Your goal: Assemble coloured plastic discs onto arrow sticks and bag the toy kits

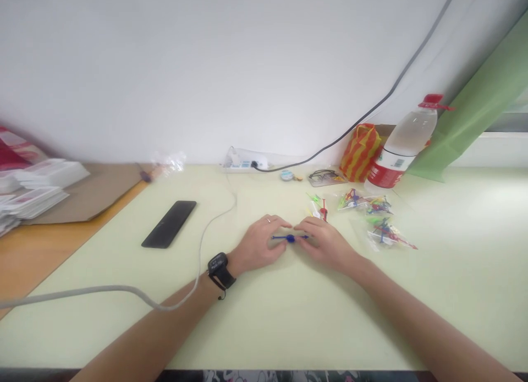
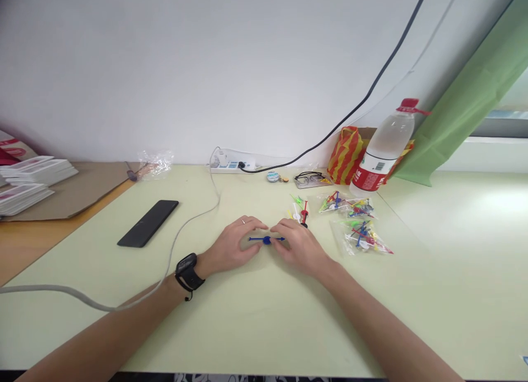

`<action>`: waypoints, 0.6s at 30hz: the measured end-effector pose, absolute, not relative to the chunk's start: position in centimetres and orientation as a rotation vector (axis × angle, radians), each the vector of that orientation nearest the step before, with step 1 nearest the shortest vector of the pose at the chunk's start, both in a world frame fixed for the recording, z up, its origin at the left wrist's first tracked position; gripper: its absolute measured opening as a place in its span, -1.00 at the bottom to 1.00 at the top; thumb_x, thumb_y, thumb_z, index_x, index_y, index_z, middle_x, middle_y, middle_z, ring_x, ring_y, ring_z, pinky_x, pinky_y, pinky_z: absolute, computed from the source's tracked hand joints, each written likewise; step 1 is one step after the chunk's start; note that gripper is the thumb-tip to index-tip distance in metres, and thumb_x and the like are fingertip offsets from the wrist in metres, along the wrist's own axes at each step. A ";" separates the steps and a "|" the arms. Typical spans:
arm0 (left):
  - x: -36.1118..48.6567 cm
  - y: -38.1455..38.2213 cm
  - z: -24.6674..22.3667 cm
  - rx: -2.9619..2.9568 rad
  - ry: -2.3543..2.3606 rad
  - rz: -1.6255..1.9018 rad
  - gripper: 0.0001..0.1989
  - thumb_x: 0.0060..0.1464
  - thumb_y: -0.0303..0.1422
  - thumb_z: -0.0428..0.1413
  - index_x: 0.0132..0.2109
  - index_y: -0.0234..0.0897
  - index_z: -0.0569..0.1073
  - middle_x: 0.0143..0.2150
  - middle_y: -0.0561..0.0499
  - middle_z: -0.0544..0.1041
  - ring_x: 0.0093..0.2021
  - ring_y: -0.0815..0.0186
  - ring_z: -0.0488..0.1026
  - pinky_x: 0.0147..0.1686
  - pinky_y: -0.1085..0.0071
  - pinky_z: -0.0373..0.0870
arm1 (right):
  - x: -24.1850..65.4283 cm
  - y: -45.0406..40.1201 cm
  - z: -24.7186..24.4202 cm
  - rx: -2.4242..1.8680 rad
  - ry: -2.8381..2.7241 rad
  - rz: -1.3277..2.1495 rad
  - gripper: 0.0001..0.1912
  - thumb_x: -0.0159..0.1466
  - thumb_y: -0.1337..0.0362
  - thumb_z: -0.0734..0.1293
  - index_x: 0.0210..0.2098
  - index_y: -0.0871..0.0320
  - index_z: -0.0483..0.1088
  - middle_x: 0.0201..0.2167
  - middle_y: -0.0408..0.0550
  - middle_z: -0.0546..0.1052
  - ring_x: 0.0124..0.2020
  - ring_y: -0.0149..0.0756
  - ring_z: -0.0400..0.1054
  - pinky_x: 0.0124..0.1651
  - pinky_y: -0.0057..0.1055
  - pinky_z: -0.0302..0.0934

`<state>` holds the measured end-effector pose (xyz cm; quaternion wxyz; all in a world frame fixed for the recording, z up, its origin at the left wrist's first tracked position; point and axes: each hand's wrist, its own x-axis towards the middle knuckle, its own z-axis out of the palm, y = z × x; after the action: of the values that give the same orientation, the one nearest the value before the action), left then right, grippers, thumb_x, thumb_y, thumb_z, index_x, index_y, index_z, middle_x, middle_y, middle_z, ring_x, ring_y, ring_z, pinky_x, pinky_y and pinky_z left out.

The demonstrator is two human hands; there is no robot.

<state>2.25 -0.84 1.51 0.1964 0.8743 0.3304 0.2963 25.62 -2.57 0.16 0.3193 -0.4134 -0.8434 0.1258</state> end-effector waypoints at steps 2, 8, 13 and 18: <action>2.1 -0.8 1.5 2.342 0.995 0.919 -0.71 0.34 -0.39 0.03 0.15 -0.11 0.43 0.10 -0.04 0.53 0.13 0.15 0.43 0.19 0.14 0.35 | 25.6 -2.9 0.6 -1.221 -2.113 0.352 -0.76 0.40 0.22 0.30 0.02 0.10 0.46 -0.19 0.02 0.56 -0.33 -0.23 0.46 -0.22 -0.28 0.33; 2.3 -0.7 1.4 2.239 1.079 1.005 -0.72 0.46 -0.31 -0.11 0.12 -0.13 0.45 0.06 -0.04 0.54 0.12 0.18 0.42 0.20 0.15 0.31 | 25.2 -3.6 2.7 -1.409 -1.797 0.686 -0.60 0.42 -0.06 0.21 -0.15 0.11 0.50 -0.51 -0.15 0.44 -0.57 -0.33 0.25 -0.46 -0.37 0.13; 2.3 -0.7 1.5 2.244 1.081 1.016 -0.72 0.47 -0.27 -0.12 0.10 -0.15 0.46 0.05 -0.05 0.54 0.11 0.17 0.42 0.20 0.14 0.30 | 25.7 -3.2 3.7 -1.375 -1.437 0.818 -0.48 0.40 -0.15 0.19 -0.40 0.13 0.44 -0.62 -0.23 0.16 -0.60 -0.40 0.05 -0.54 -0.43 -0.05; 2.2 -0.5 1.4 2.238 1.109 1.006 -0.73 0.46 -0.27 -0.10 0.09 -0.16 0.46 0.06 -0.06 0.54 0.12 0.16 0.42 0.19 0.14 0.31 | 25.8 -3.0 3.2 -1.381 -1.577 0.710 -0.54 0.40 -0.07 0.21 -0.44 0.13 0.37 -0.61 -0.24 0.16 -0.58 -0.40 0.03 -0.51 -0.41 -0.09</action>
<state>2.16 -0.50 1.35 0.2226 0.8104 0.4015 0.3642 25.75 -2.95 3.24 0.4477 -0.5579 -0.6371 0.2870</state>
